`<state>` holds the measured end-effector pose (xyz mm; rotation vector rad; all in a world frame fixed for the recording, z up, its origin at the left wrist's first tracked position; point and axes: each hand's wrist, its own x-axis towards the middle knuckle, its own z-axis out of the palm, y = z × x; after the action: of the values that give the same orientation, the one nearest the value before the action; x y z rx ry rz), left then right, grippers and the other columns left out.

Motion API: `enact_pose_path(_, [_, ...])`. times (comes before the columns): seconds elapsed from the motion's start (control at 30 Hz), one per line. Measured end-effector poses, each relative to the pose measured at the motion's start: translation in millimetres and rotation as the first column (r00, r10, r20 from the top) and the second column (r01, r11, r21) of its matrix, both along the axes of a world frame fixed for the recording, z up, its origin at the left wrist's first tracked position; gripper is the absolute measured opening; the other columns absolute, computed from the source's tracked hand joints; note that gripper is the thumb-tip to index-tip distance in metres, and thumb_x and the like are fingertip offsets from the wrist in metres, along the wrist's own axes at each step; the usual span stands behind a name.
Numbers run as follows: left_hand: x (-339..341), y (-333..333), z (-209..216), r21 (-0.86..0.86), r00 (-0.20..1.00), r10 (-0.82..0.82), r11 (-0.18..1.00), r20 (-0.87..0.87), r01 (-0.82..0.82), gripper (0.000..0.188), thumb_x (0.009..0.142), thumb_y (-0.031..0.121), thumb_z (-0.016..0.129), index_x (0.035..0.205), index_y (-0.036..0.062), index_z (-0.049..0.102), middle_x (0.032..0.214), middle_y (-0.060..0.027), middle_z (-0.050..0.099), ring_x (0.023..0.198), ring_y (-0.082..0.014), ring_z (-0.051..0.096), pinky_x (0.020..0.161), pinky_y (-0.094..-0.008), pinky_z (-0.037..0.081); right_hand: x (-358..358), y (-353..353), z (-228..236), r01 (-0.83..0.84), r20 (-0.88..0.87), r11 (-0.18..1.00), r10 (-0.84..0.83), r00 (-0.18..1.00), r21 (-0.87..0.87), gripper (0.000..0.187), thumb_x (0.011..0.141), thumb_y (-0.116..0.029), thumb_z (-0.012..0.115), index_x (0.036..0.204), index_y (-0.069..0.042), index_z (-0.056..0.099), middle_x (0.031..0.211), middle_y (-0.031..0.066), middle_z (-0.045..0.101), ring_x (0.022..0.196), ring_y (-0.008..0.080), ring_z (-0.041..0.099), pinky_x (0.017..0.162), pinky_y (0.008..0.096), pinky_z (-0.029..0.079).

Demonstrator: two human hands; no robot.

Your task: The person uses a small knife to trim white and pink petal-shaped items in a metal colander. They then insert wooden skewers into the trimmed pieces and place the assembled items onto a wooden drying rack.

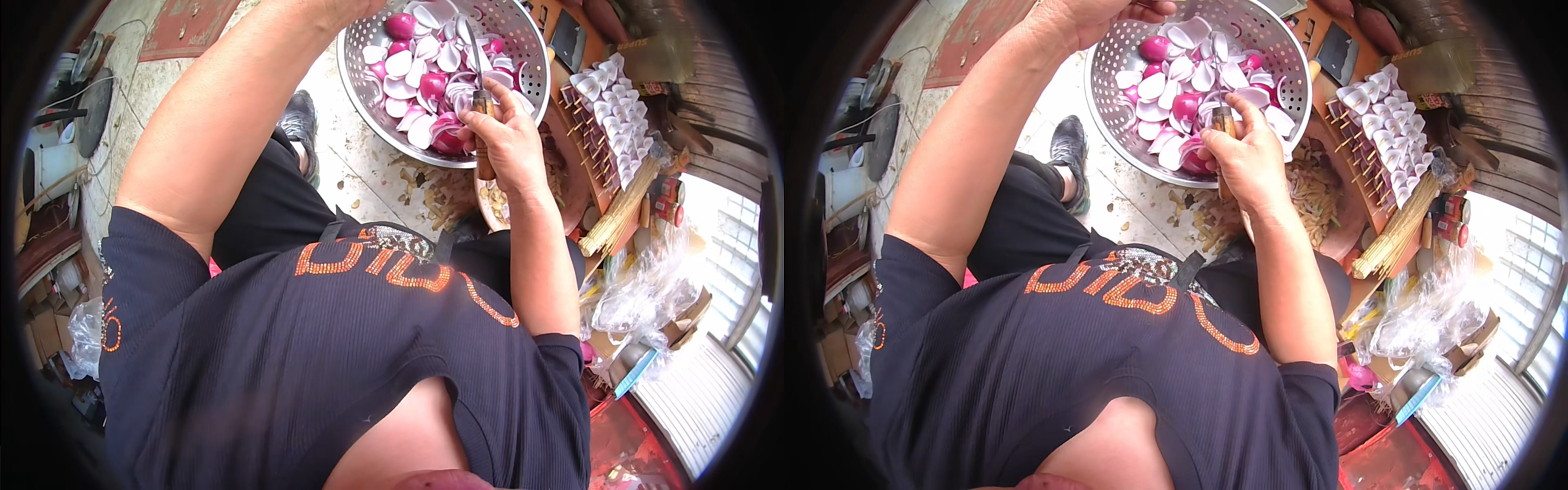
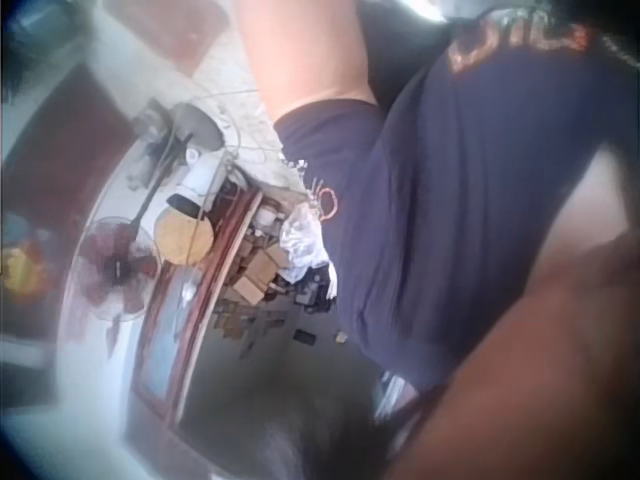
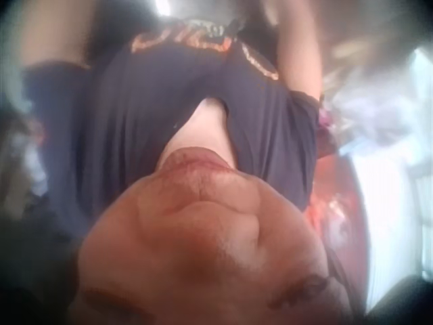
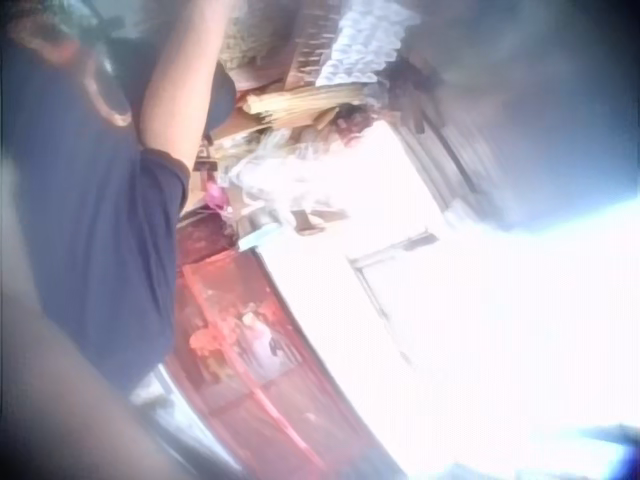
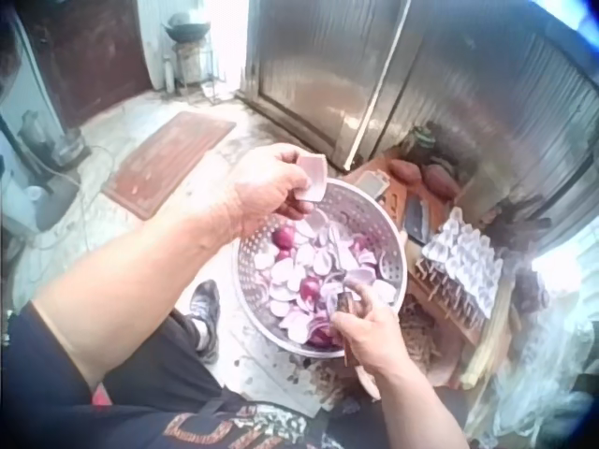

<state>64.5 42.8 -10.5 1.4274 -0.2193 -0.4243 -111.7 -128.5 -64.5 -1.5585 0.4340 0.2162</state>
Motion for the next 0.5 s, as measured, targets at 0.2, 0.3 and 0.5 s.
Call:
enact_pose_path(0.2, [2,3,2,-0.076,1.000,-0.024,0.997,0.015,0.025,0.017,0.081,0.003,0.051,0.096,-0.0004,0.059,0.078,-0.0116,0.063,0.059,-0.0196,0.060,0.051,-0.0320,0.051,33,20,-12,0.160,-0.039,0.962,-0.155,0.987,0.220,0.075,0.085,-0.003,0.063,0.145,0.007,0.019,0.090,0.0152,0.066,0.068,0.0162,0.063,0.057,0.0250,0.053])
enact_pose_path(0.3, [1,9,10,-0.092,0.999,-0.017,0.996,0.036,0.020,0.018,0.080,0.004,0.051,0.095,-0.0020,0.060,0.078,-0.0123,0.063,0.058,-0.0195,0.060,0.050,-0.0317,0.051,48,36,-16,0.187,-0.024,0.972,-0.186,0.982,0.144,0.074,0.085,-0.004,0.063,0.145,0.006,0.020,0.090,0.0147,0.066,0.066,0.0160,0.063,0.055,0.0254,0.052])
enact_pose_path(0.5, [6,21,12,-0.120,0.999,-0.018,0.992,0.049,0.023,0.017,0.079,0.005,0.051,0.091,-0.0015,0.062,0.078,-0.0115,0.063,0.058,-0.0187,0.060,0.050,-0.0308,0.050,68,53,-25,0.247,0.011,0.963,-0.250,0.968,0.107,0.075,0.081,-0.003,0.063,0.143,0.009,0.023,0.088,0.0126,0.064,0.065,0.0165,0.062,0.051,0.0273,0.050])
